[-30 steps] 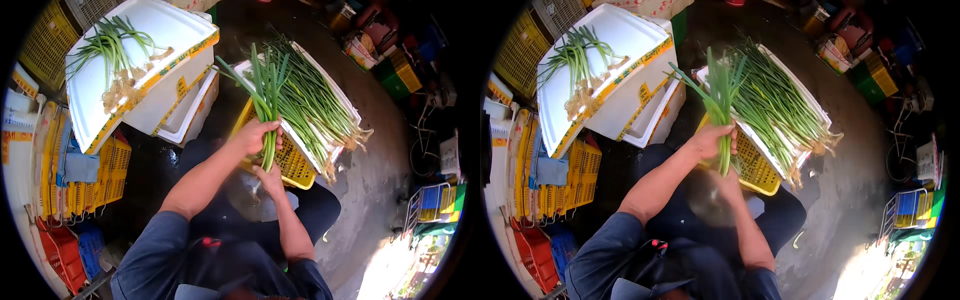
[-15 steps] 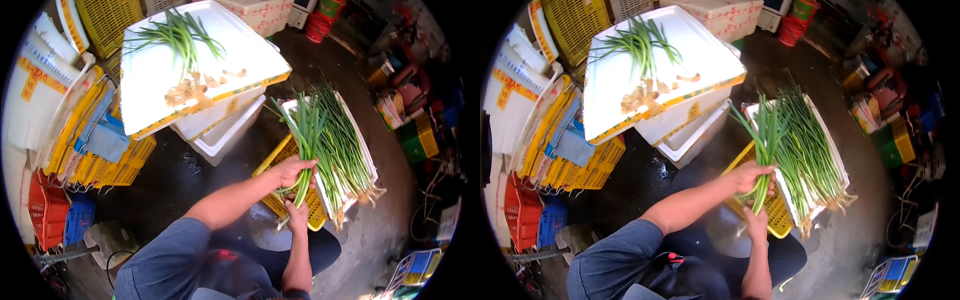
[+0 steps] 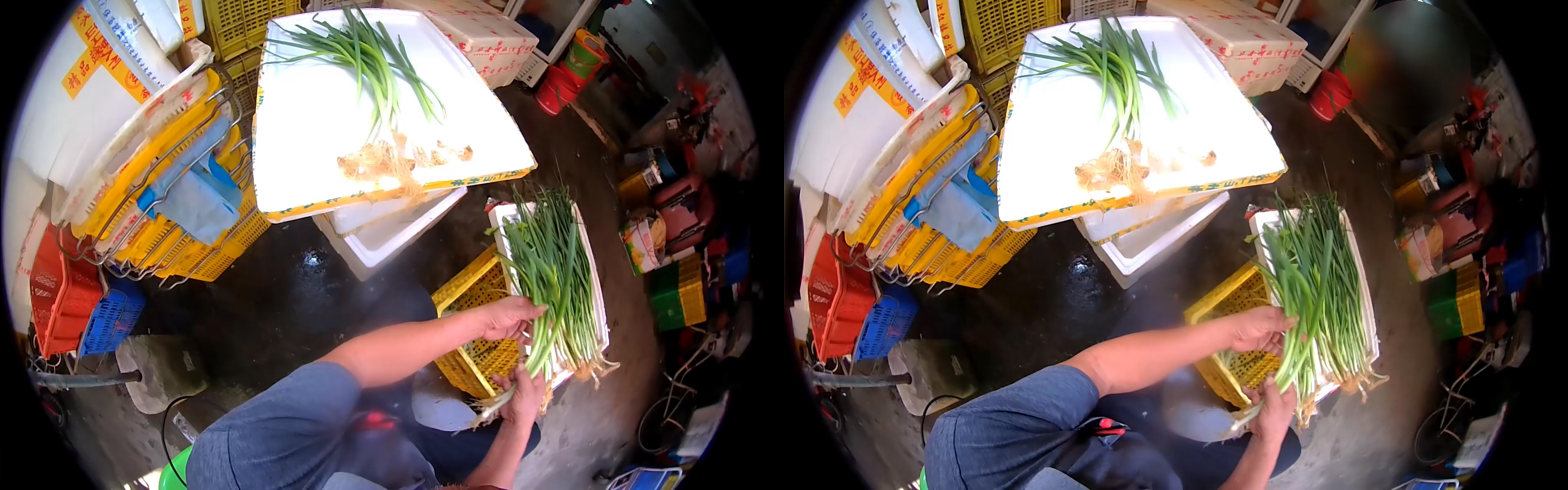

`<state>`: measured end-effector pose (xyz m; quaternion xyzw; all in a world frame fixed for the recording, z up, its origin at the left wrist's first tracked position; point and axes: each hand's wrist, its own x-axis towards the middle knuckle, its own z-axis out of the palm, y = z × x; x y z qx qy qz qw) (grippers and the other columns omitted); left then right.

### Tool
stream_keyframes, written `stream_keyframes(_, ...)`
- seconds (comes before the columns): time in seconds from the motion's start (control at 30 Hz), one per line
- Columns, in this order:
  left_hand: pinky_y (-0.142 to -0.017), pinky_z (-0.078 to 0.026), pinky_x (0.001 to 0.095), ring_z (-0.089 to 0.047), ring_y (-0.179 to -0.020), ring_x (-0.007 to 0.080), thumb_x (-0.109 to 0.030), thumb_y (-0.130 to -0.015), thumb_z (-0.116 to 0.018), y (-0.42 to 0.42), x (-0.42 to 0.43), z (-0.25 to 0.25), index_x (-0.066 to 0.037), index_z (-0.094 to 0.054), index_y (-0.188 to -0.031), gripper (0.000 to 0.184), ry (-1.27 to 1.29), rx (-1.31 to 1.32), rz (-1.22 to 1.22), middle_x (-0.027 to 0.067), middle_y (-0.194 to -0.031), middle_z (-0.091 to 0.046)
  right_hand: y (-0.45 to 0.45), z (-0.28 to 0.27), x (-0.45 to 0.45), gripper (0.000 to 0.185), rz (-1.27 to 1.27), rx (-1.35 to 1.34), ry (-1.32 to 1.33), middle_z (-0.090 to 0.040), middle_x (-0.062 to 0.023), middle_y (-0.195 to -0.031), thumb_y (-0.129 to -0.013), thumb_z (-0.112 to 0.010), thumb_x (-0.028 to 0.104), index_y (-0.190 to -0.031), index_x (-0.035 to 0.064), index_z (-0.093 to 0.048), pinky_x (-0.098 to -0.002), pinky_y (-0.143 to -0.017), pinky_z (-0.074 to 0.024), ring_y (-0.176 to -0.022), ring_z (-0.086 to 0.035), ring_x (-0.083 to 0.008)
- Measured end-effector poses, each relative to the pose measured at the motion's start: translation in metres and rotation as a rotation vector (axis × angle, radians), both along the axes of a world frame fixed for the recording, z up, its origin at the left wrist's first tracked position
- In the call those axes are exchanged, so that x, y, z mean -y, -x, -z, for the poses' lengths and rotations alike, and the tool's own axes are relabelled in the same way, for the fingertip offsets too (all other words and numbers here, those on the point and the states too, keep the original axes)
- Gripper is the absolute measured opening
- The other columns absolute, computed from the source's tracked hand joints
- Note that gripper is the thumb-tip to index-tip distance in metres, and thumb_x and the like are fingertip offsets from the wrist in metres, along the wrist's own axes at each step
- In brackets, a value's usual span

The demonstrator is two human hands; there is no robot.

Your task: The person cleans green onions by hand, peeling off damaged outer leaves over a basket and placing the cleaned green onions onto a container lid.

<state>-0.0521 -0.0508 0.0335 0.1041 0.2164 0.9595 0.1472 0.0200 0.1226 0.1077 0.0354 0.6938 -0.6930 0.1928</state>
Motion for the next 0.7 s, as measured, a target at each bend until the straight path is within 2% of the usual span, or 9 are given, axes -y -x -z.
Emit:
stream_keyframes(0.17,-0.073,-0.056,0.0306,-0.069,-0.085,0.0172,-0.041,-0.098,-0.063,-0.017,0.002,-0.027,-0.006,-0.057,-0.124,0.044,0.142,0.061,0.014,0.0061,-0.106,-0.068,0.051,-0.096,-0.008,0.018,-0.04,-0.268,-0.249,-0.047,-0.0006,-0.073,-0.096,-0.058,0.014,-0.108,0.0025,-0.054,-0.0292,-0.056,-0.0577,-0.054,-0.047,-0.0082)
stream_keyframes(0.3,-0.064,-0.054,0.0268,-0.067,-0.073,0.0136,-0.038,-0.098,-0.063,-0.007,0.008,-0.017,-0.007,-0.056,-0.122,0.04,0.229,0.187,-0.139,0.0052,-0.101,-0.067,0.091,-0.18,0.05,0.017,-0.115,-0.545,-0.31,-0.047,0.0027,-0.071,-0.098,-0.06,0.019,-0.108,0.0066,-0.056,-0.0253,-0.053,-0.0519,-0.05,-0.044,-0.0061)
stream_keyframes(0.37,-0.062,-0.053,0.0256,-0.065,-0.071,0.0128,-0.034,-0.098,-0.063,-0.008,0.015,-0.021,-0.006,-0.056,-0.12,0.036,0.239,0.22,-0.181,0.0049,-0.097,-0.066,0.083,-0.225,0.12,0.017,-0.113,-0.624,-0.308,-0.046,0.0014,-0.071,-0.099,-0.058,0.02,-0.105,0.0041,-0.057,-0.0262,-0.058,-0.0546,-0.055,-0.045,-0.006)
stream_keyframes(0.43,-0.062,-0.053,0.0256,-0.065,-0.07,0.0128,-0.034,-0.098,-0.064,-0.009,0.023,-0.023,-0.006,-0.056,-0.12,0.036,0.257,0.225,-0.196,0.0049,-0.097,-0.066,0.114,-0.241,0.164,0.021,-0.247,-0.683,-0.162,-0.047,0.0015,-0.073,-0.098,-0.061,0.022,-0.108,0.0038,-0.058,-0.0275,-0.06,-0.0561,-0.056,-0.046,-0.0061)
stream_keyframes(0.5,-0.061,-0.051,0.0252,-0.062,-0.068,0.0123,-0.032,-0.097,-0.065,-0.012,0.03,-0.024,-0.006,-0.058,-0.114,0.032,0.294,0.214,-0.232,0.0044,-0.094,-0.065,0.118,-0.256,0.229,0.022,-0.26,-0.624,-0.026,-0.049,0.0018,-0.075,-0.097,-0.064,0.021,-0.109,0.0036,-0.058,-0.029,-0.062,-0.0573,-0.056,-0.046,-0.007)
stream_keyframes(0.57,-0.06,-0.05,0.025,-0.061,-0.067,0.012,-0.032,-0.097,-0.064,-0.01,0.031,-0.022,-0.006,-0.059,-0.112,0.03,0.332,0.204,-0.264,0.0041,-0.093,-0.065,0.128,-0.261,0.285,0.019,-0.529,-0.509,0.182,-0.051,-0.0003,-0.075,-0.097,-0.063,0.019,-0.103,0.0023,-0.056,-0.0348,-0.066,-0.0607,-0.056,-0.049,-0.009)
stream_keyframes(0.63,-0.06,-0.05,0.0248,-0.061,-0.067,0.0112,-0.03,-0.098,-0.064,-0.012,0.034,-0.022,-0.007,-0.061,-0.107,0.026,0.35,0.209,-0.296,0.0034,-0.092,-0.065,0.145,-0.247,0.341,0.031,-0.706,-0.402,0.29,-0.051,-0.0002,-0.074,-0.098,-0.062,0.018,-0.121,0.0004,-0.053,-0.0356,-0.071,-0.0612,-0.056,-0.051,-0.0091)
stream_keyframes(0.7,-0.06,-0.05,0.0247,-0.061,-0.067,0.0111,-0.028,-0.098,-0.062,-0.011,0.034,-0.022,-0.007,-0.062,-0.107,0.023,0.366,0.216,-0.311,0.0029,-0.091,-0.065,0.146,-0.215,0.391,0.033,-0.834,-0.18,0.331,-0.056,-0.0026,-0.075,-0.097,-0.063,0.017,-0.122,-0.0021,-0.052,-0.0384,-0.071,-0.0624,-0.059,-0.058,-0.012)
